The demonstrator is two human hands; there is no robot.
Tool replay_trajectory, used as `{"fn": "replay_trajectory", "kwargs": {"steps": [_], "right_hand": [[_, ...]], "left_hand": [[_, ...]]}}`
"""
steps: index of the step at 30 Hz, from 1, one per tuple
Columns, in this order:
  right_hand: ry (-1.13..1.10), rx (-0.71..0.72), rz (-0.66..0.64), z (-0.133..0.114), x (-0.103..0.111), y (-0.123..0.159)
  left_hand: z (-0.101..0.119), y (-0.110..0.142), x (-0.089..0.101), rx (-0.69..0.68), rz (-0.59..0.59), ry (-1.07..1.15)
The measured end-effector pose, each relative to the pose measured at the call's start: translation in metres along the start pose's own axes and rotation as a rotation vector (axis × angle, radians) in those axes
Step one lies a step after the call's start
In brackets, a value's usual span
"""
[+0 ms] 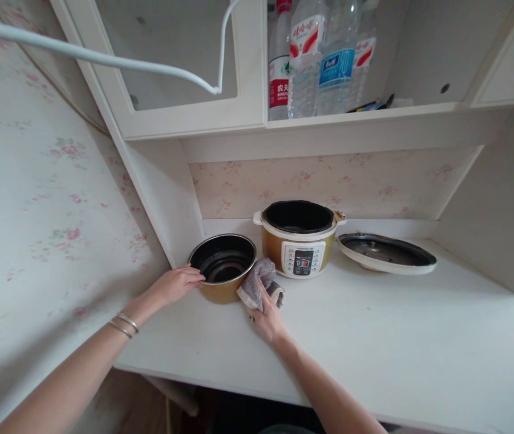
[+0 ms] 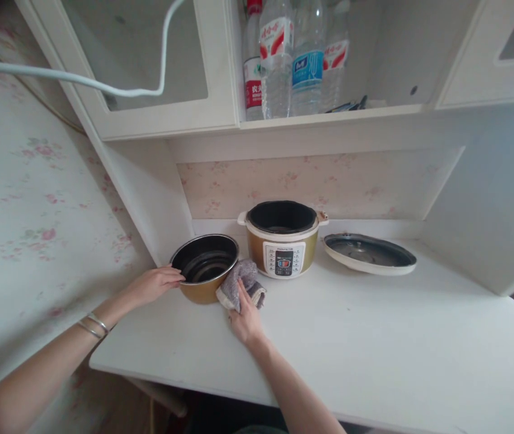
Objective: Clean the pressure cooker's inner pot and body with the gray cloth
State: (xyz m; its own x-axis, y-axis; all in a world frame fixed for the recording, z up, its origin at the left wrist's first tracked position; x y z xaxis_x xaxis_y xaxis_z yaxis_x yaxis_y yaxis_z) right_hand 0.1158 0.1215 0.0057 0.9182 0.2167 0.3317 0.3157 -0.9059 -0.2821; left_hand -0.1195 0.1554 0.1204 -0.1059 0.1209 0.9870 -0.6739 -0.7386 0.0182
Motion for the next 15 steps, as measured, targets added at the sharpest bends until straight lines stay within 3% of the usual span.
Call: {"fn": "replay_trajectory", "kwargs": {"steps": [6,9,12,15], "right_hand": [[0.043,-0.003,0.009,0.003,-0.001,-0.001],[0.073,0.02,-0.008,0.0,-0.004,-0.001],[0.005,0.004,-0.017,-0.001,-0.004,-0.001],[-0.112,-0.07,0.011,0.002,0.003,-0.002]], "left_hand": [[0.053,-0.028,-0.008,0.029,0.179,0.025],[0.079,-0.048,-0.011,0.116,0.285,0.044],[0.092,-0.066,-0.013,0.217,0.327,0.052],[0.102,-0.072,-0.008,0.178,0.349,0.135]]}}
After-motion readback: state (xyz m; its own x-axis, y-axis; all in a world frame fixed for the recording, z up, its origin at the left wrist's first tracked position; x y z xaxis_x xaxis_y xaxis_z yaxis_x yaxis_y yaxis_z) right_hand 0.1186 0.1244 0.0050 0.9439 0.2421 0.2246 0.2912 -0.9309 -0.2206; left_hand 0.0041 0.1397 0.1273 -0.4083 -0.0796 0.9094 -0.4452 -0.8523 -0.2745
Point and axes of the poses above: each hand's wrist, its own y-axis away from the middle knuckle, its own x-axis out of the back of the hand, z = x × y, the point moved 9 cm from there along -y, towards the middle knuckle, and after that the axes turned 14 degrees about -z, right-handed, at the moved point
